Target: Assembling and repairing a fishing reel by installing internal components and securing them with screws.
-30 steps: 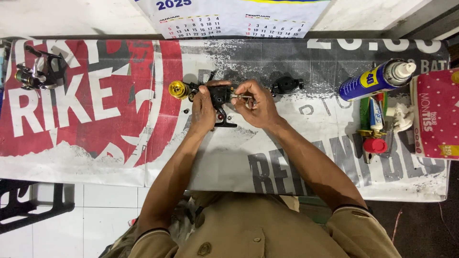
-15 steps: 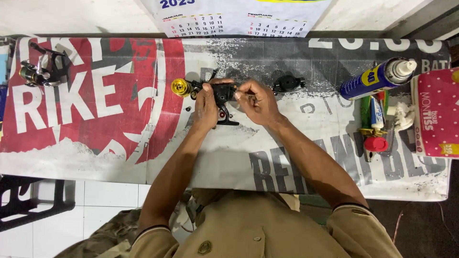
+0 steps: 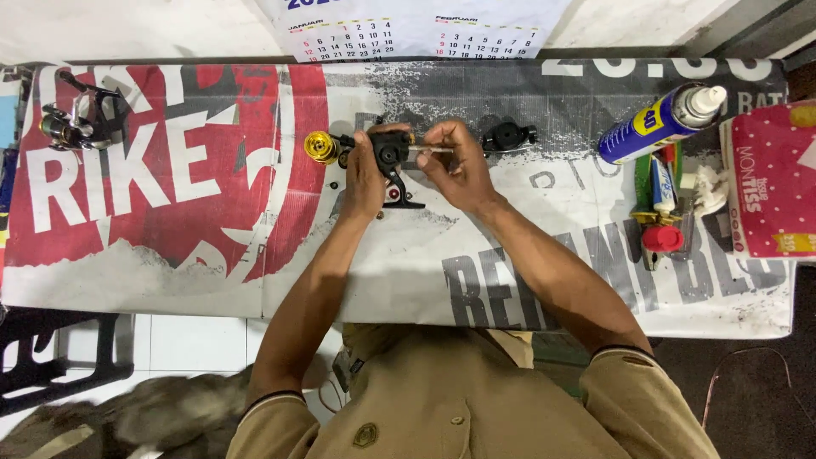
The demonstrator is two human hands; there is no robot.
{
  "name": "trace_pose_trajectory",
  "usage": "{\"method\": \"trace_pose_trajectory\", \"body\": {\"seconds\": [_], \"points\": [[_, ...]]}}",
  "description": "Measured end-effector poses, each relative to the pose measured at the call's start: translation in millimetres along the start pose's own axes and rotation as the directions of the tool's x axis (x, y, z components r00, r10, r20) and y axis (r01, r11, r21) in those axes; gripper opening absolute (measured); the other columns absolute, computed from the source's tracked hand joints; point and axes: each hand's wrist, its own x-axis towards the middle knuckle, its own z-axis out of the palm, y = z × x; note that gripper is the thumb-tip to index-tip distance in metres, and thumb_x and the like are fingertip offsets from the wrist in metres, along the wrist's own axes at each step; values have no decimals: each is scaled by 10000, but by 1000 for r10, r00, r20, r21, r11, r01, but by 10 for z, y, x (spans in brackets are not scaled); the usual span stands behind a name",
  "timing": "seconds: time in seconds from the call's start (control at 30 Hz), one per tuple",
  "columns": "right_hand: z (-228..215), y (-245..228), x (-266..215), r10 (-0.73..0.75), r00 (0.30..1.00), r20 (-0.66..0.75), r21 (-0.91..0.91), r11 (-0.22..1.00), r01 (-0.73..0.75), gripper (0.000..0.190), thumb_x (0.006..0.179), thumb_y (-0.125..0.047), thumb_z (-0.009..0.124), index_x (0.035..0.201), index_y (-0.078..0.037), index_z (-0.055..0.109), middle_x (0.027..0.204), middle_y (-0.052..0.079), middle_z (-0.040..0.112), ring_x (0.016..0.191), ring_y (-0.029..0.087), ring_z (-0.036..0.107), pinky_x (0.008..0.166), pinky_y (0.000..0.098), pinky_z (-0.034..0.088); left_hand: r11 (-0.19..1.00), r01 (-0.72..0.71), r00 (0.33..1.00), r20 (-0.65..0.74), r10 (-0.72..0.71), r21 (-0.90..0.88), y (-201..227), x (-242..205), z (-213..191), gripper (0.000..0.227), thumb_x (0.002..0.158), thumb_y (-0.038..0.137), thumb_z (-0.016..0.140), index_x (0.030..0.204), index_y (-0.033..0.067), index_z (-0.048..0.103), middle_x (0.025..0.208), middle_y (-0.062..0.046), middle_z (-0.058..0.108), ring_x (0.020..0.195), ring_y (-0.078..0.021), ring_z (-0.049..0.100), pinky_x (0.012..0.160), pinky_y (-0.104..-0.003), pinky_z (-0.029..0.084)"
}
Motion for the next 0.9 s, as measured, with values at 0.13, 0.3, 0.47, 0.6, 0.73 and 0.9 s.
{"method": "trace_pose_trajectory", "body": {"seconds": [0.13, 0.3, 0.47, 0.6, 0.73, 0.9], "points": [[-21, 57, -69, 34, 999, 13, 146, 989, -35, 206, 1074, -143, 599, 1191, -12, 491, 915, 149, 635, 729, 170, 634, 622, 326, 538, 981, 79, 996, -18, -84, -174, 67, -30, 5, 748, 1062, 637, 131, 792, 111, 591, 588, 8, 340, 494, -116, 289, 541, -322, 341], [25, -98, -92, 30, 999, 27, 128, 991, -33, 250, 1029, -130, 665, 1207, 30, 592, 918, 160, 659, 691, 198, 706, 554, 283, 587, 847, 37, 999, -4, -46, -531, -1895, 105, -379, 579, 1127, 496, 307, 1100, -9, 590, 781, -65, 458, 720, -169, 417, 683, -333, 368], [-72, 103, -6, 8, 1000, -20, 159, 987, -5, 229, 1037, -72, 659, 1198, 60, 563, 895, 168, 678, 647, 189, 701, 516, 273, 570, 894, -48, 988, 108, 107, -446, -872, 29, -168, 473, 1123, 447, 327, 1176, 63, 599, 743, -13, 429, 675, -132, 361, 682, -303, 389], [-215, -45, 110, 45, 999, -9, 188, 981, -43, 309, 1053, -117, 650, 1275, 46, 509, 902, 147, 639, 625, 186, 669, 478, 270, 540, 945, -33, 992, 101, 70, -326, -1149, 119, -246, 628, 1103, 588, 271, 926, 117, 648, 547, 5, 374, 413, -101, 256, 448, -261, 298], [-213, -157, 147, 28, 999, -18, 166, 986, -25, 221, 1074, -86, 613, 1245, 27, 529, 848, 134, 639, 591, 186, 671, 473, 260, 521, 963, -106, 994, -22, 104, -246, -481, -25, -100, 518, 1143, 438, 290, 963, 82, 619, 553, 15, 384, 374, -54, 312, 396, -244, 306], [-188, -468, 180, 154, 988, 16, 157, 975, -155, 284, 1109, -225, 583, 1321, -50, 513, 943, 48, 522, 557, 144, 573, 483, 268, 500, 999, -16, 999, 32, 17, -38, -153, -140, -32, 704, 1029, 640, 377, 1576, 201, 316, 605, 23, 500, 438, -77, 461, 382, -241, 424]]}}
